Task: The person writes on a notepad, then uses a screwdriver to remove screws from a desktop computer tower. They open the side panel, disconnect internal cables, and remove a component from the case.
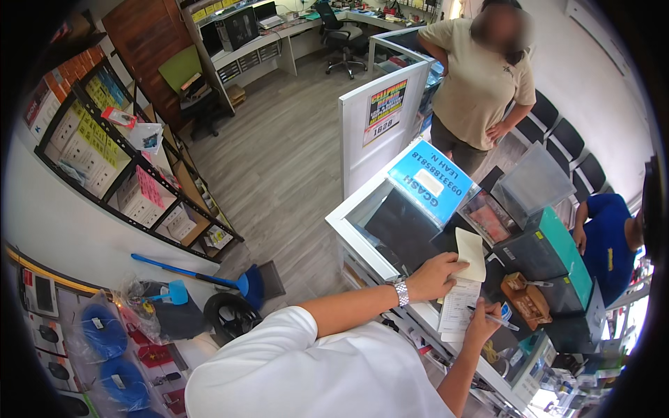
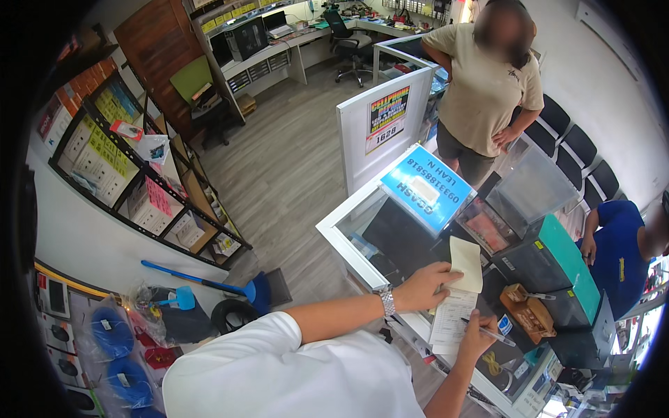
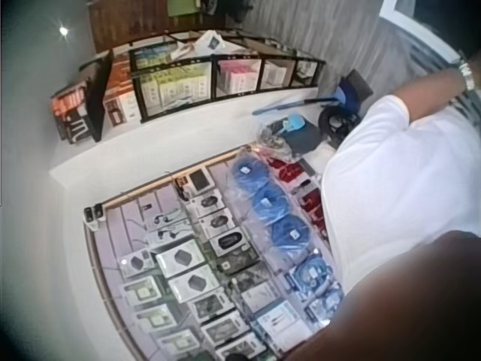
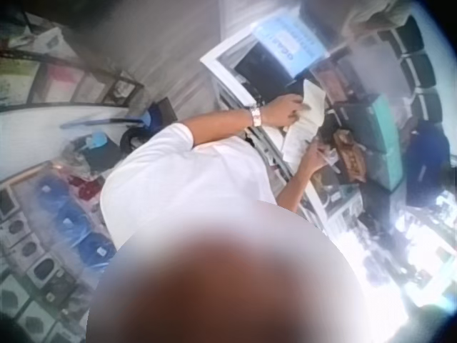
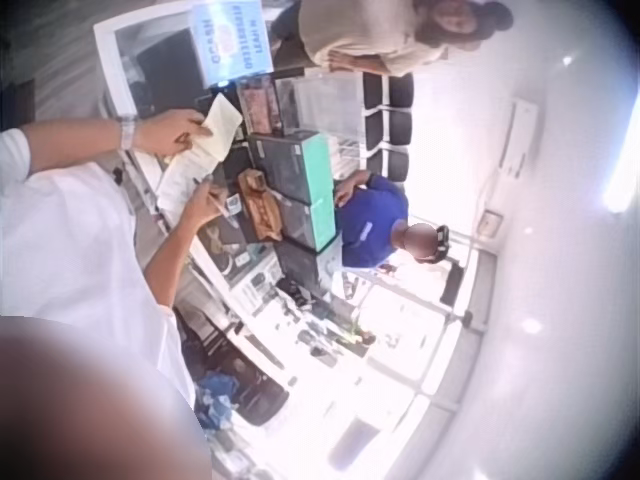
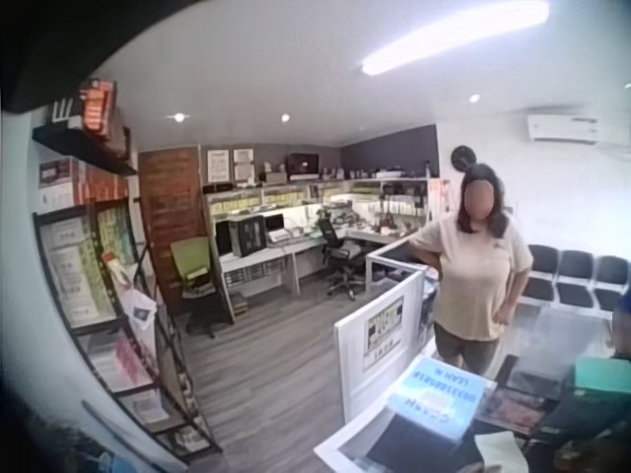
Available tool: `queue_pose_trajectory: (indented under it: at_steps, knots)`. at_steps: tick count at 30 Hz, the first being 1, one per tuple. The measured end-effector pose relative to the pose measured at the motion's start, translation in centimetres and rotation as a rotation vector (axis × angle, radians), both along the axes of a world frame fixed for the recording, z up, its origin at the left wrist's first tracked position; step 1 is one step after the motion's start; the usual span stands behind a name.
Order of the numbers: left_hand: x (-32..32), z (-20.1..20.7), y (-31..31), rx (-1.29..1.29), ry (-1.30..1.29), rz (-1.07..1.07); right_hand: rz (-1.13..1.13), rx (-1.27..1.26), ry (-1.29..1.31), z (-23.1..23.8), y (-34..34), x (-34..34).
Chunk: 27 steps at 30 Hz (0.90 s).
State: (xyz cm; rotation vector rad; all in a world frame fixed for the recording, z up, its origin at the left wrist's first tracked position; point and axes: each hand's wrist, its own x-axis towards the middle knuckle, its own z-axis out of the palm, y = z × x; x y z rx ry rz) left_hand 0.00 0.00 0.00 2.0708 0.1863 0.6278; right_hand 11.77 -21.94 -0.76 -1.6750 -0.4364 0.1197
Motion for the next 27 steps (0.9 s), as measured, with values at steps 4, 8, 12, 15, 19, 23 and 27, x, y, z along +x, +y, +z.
queue_pose_trajectory:
  at_steps: [4,8,12,15,19,23,27]
  knots:
    - [0.1,0.7,-0.3,-0.038,-0.051,0.038,-0.001,-0.013,-0.025,0.8,0.4,0.1]
    - [0.1,0.6,0.4,-0.031,-0.045,0.047,-0.06,-0.158,-0.146,0.6,0.7,-0.3]
    - [0.9,0.1,0.6,-0.04,-0.055,0.062,-0.116,-0.054,0.074,-0.3,0.4,0.7]
    - [0.8,0.7,-0.2,-0.067,0.014,0.031,-0.098,0.223,0.336,1.3,-0.4,1.4]
    - [0.7,1.2,-0.1,-0.065,0.041,0.025,-0.082,0.287,0.286,2.9,0.8,1.8]
    - [0.6,1.2,0.0,-0.057,0.057,0.021,-0.033,0.233,0.203,3.0,2.3,2.0]
    - [0.7,1.2,0.0,-0.058,0.046,0.022,0.036,0.186,0.161,2.5,3.4,2.0]
